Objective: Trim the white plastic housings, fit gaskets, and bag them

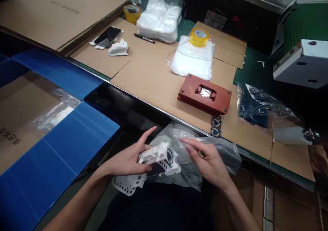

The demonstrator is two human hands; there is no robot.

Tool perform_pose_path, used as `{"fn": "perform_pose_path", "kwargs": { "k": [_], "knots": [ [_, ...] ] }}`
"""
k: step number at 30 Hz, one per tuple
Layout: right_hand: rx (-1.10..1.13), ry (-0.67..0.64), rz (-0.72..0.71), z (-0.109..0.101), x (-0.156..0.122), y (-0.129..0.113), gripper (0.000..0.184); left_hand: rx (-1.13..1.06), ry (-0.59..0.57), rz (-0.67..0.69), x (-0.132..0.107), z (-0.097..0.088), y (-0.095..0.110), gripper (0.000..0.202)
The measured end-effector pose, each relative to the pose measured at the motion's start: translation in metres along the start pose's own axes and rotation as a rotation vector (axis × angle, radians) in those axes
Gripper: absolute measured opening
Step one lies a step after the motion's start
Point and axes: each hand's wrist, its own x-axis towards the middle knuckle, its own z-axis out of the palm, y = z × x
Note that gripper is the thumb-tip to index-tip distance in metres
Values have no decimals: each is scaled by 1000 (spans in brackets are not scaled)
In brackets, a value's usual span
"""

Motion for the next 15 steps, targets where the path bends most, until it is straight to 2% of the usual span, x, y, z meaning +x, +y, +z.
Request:
{"fn": "perform_pose_path", "kwargs": {
  "k": [2, 5, 7, 10, 13, 15],
  "knots": [
    [-195, -230, -180, -2, 3, -13, 30, 232, -44, 46, 6, 5, 5, 104],
    [-362, -581, -326, -9, 5, -27, 34, 489, -52, 89, 16, 9, 6, 68],
    [-496, -665, -335, -17, 5, -27, 41, 499, -2, 51, 20, 6, 3, 43],
    [-598, -608, -309, -28, 7, -17, 48, 174, 72, -37, 18, 3, -6, 37],
    [-401, -585, -254, -20, 8, -6, 31, -243, 113, -50, 15, 9, -21, 41],
    [-231, -611, -225, -4, 6, -1, 19, -404, 214, -35, 17, 18, -32, 45]
  ]
}}
